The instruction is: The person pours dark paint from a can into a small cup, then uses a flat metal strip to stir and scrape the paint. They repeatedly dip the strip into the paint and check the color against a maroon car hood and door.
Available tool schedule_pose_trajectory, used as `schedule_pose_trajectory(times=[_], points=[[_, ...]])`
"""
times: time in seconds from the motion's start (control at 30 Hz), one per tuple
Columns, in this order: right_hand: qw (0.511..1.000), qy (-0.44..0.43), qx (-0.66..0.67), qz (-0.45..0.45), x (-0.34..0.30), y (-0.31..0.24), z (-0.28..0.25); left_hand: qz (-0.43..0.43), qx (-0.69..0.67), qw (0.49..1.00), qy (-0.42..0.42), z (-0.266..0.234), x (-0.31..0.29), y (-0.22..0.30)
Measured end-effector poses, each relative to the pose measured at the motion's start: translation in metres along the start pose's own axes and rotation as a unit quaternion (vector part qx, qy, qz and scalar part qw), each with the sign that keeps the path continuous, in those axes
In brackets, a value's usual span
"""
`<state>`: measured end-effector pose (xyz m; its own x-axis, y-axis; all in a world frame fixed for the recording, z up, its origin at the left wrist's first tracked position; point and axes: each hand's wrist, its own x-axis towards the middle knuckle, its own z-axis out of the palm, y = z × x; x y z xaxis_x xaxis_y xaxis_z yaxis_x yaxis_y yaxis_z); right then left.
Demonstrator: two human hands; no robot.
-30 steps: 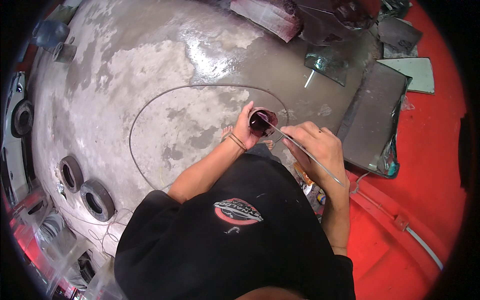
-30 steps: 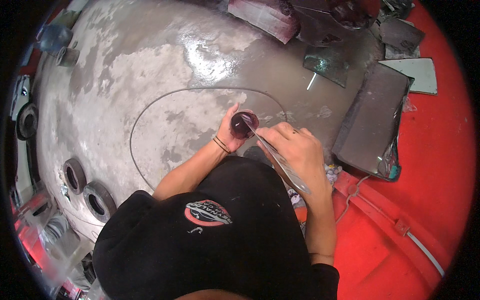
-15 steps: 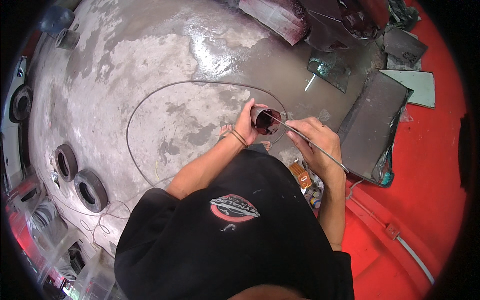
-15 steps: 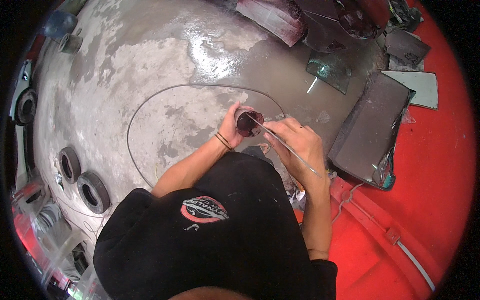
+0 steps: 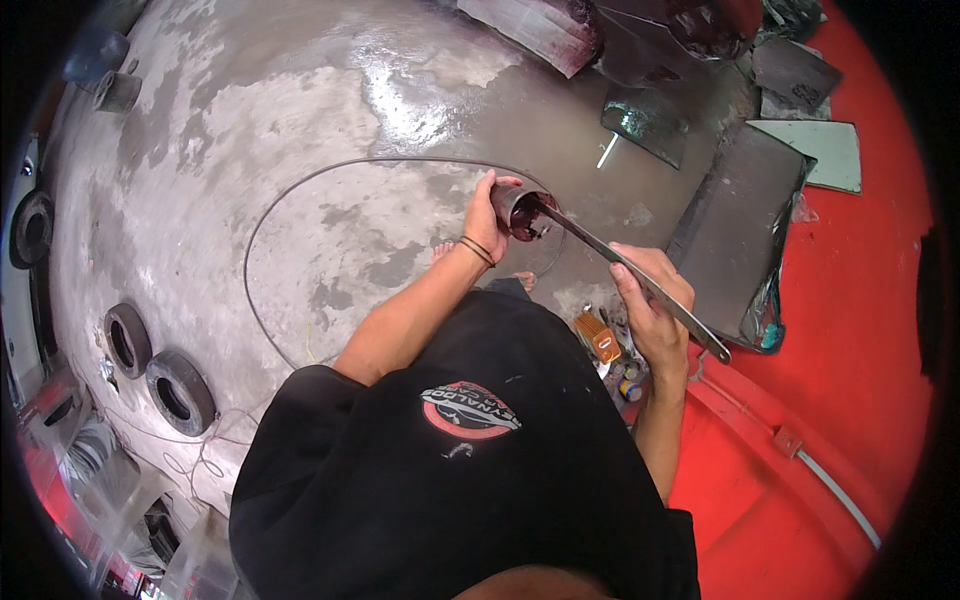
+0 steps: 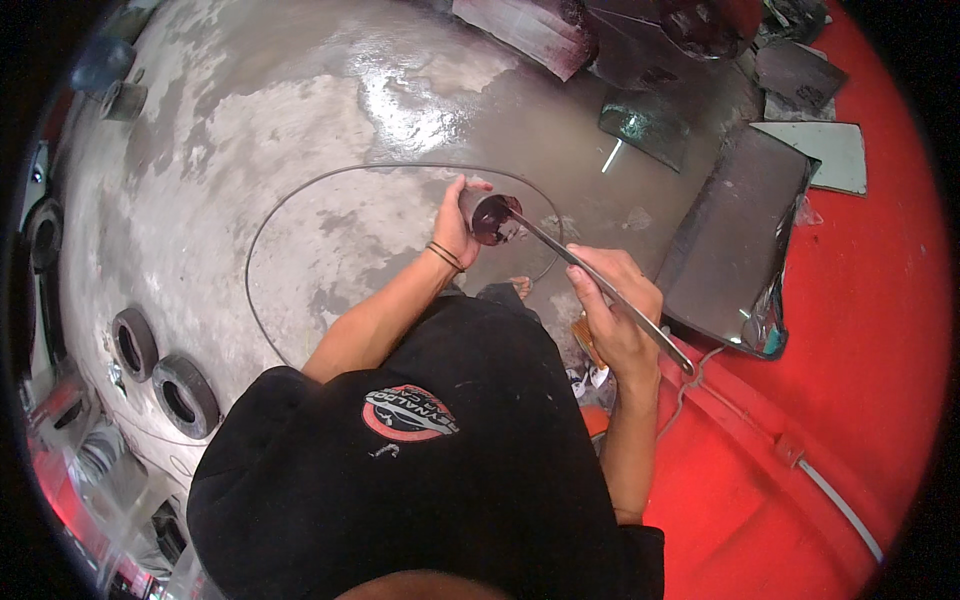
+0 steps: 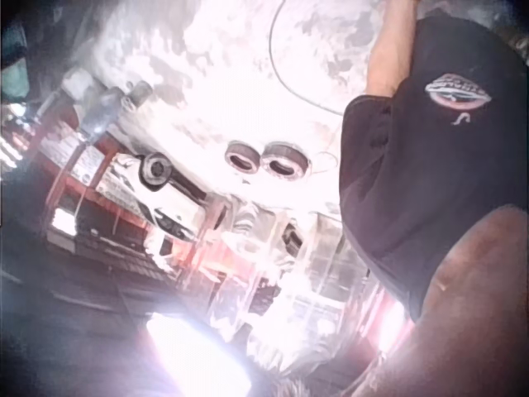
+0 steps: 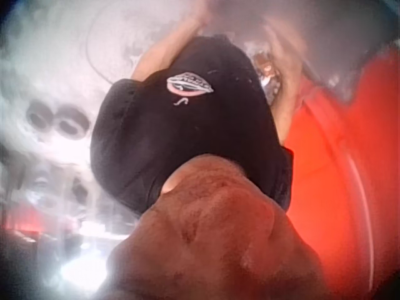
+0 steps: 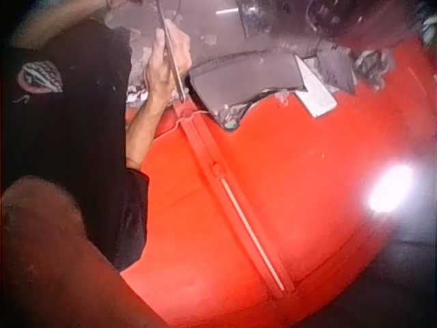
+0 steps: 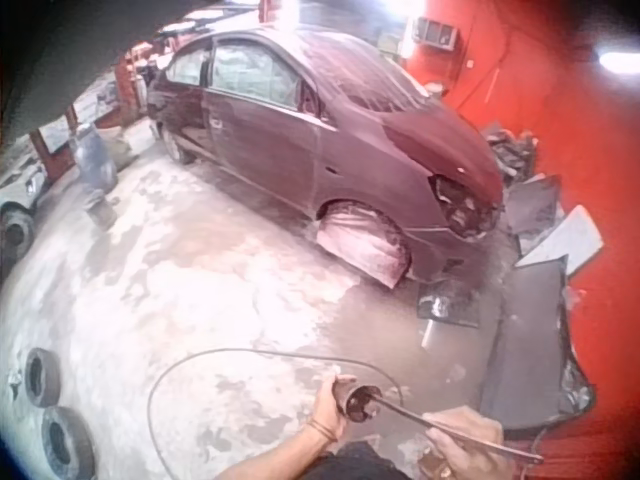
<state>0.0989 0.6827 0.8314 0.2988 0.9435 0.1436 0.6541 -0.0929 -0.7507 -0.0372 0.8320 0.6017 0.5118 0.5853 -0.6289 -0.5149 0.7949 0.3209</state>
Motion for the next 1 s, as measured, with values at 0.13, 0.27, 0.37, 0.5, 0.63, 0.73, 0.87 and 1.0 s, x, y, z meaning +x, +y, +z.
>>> schedule_pose_trajectory(times=[0.13, 0.27, 0.37, 0.5, 0.63, 0.73, 0.87, 1.0], points=[[0.999, 0.009, -0.015, 0.05, -0.023, 0.0, 0.005, -0.019, -0.032, 0.999, 0.007, 0.001, 0.012, -0.014], [0.996, 0.003, 0.01, 0.084, -0.03, -0.012, 0.015, -0.041, -0.046, 0.998, 0.013, -0.001, 0.022, -0.029], [0.998, 0.016, -0.03, 0.051, -0.029, -0.01, 0.012, -0.037, -0.049, 0.998, 0.001, -0.004, 0.022, -0.035], [0.998, 0.013, -0.063, 0.017, -0.021, -0.007, 0.014, -0.061, -0.044, 0.997, -0.022, -0.001, 0.016, -0.036], [0.997, -0.012, -0.045, 0.068, -0.021, -0.011, 0.026, -0.064, -0.029, 0.997, -0.028, 0.005, 0.008, -0.036], [0.996, -0.003, -0.011, 0.091, -0.024, -0.013, 0.03, -0.071, -0.024, 0.997, -0.02, 0.006, 0.0, -0.035], [0.997, -0.003, -0.024, 0.075, -0.018, -0.007, 0.028, -0.12, 0.001, 0.991, -0.063, -0.005, -0.003, -0.032], [0.993, -0.031, -0.113, 0.026, -0.016, -0.01, 0.027, -0.138, 0.016, 0.988, -0.061, -0.001, -0.012, -0.031]])
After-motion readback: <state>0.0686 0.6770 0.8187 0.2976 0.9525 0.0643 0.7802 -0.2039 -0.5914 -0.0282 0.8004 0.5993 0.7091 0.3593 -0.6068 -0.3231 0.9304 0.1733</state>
